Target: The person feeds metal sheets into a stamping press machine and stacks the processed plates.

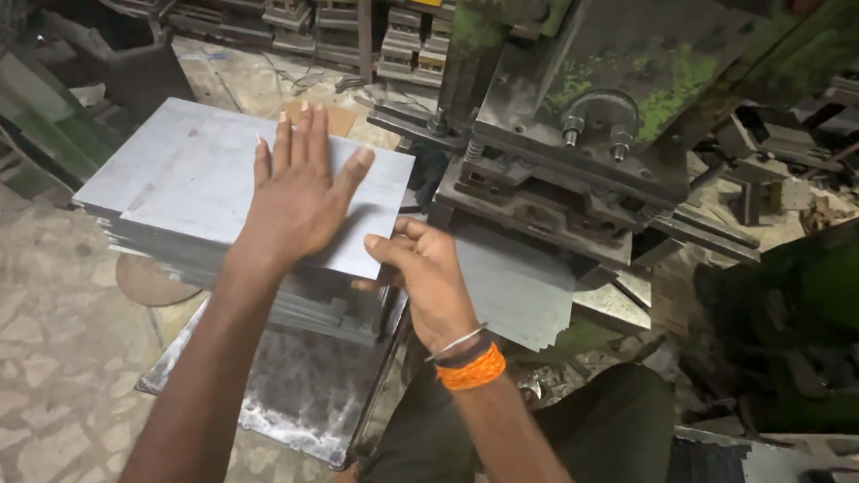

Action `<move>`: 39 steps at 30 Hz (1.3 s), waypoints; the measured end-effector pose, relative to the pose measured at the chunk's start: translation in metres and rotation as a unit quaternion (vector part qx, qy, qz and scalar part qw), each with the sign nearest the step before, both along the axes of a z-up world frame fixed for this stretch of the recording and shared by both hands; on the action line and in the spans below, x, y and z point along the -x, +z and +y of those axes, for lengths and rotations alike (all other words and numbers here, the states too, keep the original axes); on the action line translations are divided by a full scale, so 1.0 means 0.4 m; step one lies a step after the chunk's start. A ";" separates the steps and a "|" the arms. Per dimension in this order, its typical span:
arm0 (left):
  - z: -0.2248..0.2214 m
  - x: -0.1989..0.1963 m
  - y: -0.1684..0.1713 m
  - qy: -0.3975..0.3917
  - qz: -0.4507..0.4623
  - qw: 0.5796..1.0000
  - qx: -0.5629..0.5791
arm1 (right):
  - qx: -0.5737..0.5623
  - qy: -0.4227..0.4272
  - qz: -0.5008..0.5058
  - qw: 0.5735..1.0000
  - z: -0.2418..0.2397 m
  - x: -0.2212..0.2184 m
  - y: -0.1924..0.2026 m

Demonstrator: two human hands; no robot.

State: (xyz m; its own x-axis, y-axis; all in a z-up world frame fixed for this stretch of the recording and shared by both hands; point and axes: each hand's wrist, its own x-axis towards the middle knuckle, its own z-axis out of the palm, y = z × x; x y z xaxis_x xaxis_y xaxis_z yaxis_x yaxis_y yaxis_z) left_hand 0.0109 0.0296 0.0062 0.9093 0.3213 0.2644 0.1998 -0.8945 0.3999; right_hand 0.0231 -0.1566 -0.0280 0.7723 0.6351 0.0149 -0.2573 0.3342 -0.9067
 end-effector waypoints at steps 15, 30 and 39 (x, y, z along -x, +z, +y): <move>-0.202 0.015 0.030 -0.160 -0.136 0.855 0.474 | -0.098 -0.304 0.127 0.939 -0.440 -0.116 -0.217; -0.338 -0.277 -0.431 -0.090 -0.036 0.620 0.778 | -0.251 -0.288 -0.003 0.924 -0.432 -0.207 -0.491; -0.333 -0.229 -0.460 -0.136 -0.014 0.601 0.787 | -0.146 -0.323 0.045 0.934 -0.395 -0.188 -0.438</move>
State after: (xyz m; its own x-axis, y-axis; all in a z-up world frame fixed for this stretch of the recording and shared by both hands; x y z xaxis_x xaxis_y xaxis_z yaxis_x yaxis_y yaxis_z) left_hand 0.1026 -0.1035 -0.1779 0.9871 0.0328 -0.1566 0.1059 0.5997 0.7932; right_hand 0.0983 -0.3147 -0.2034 0.9994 0.0150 0.0307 0.0125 0.6766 -0.7363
